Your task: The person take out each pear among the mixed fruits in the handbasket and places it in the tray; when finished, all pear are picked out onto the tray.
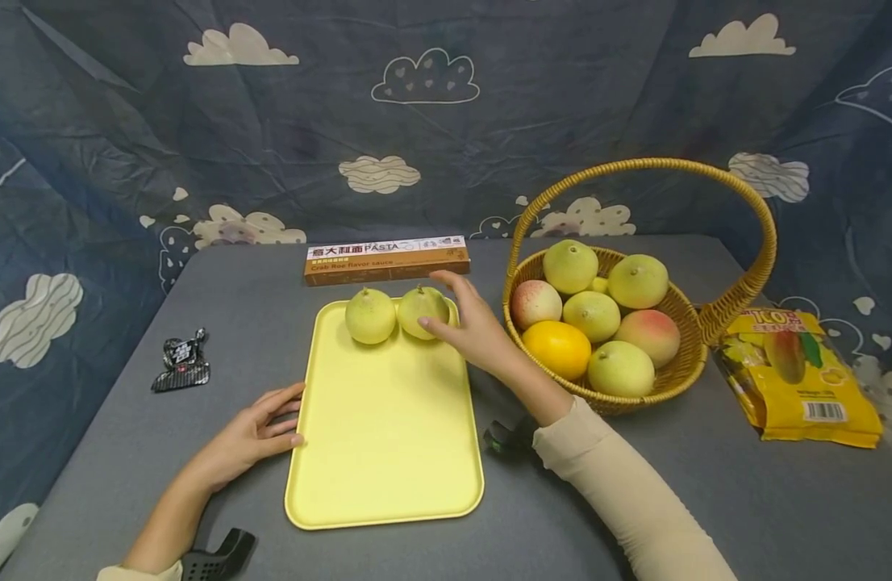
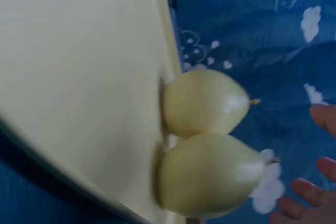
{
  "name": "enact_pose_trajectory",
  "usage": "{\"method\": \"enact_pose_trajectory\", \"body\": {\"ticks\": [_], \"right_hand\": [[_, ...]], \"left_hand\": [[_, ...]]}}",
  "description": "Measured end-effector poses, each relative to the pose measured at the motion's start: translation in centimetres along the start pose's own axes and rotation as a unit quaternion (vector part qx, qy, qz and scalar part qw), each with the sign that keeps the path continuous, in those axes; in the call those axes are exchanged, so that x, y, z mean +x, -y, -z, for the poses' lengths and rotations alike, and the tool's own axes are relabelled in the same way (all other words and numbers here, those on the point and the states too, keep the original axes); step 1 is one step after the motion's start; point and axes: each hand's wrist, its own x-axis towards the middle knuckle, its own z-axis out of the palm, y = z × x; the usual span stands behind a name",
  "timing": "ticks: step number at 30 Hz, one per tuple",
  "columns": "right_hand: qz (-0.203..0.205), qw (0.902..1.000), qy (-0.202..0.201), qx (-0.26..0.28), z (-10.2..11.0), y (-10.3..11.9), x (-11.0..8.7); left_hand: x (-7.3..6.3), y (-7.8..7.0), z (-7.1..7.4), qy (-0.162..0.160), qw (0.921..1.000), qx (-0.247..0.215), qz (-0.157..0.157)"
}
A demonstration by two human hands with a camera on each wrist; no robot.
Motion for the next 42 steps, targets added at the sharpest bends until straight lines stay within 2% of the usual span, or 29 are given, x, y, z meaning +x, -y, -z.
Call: {"method": "enact_pose_trajectory", "body": {"ticks": [3,6,9,16,21,27,35,42], "right_hand": [[0.053,0.9985,-0.013,-0.003,1.5,0.9,-1.3],[0.088,0.9957,-0.028,-0.006,3.3,1.4,-2.7],[0.099,0.9936,-0.052,-0.018,5.3,1.5,-4.2],[0.104,0.9808,-0.151,-0.067,10.1,0.6,-6.5],[0.084,0.9727,-0.189,-0.106,12.9,-1.1,-7.5],[0.024,0.9682,-0.209,-0.135,15.2,-3.7,-8.1],[-0.027,0.9676,-0.216,-0.128,16.6,-5.9,-8.1],[-0.06,0.9673,-0.204,-0.138,17.1,-7.5,-8.2]], "left_hand": [[0.0,0.0,0.0,-0.002,1.0,0.002,0.0],[0.0,0.0,-0.1,-0.004,1.0,0.001,-0.001],[0.0,0.0,-0.1,-0.004,1.0,-0.001,-0.003],[-0.1,0.0,0.0,-0.004,1.0,0.0,0.001],[-0.1,0.0,0.0,-0.004,1.0,0.0,0.002],[-0.1,-0.1,0.0,-0.002,0.9999,-0.002,0.01],[-0.1,0.0,0.0,-0.005,0.9999,-0.002,0.01],[-0.1,-0.1,0.0,-0.002,1.0,-0.001,0.009]]}}
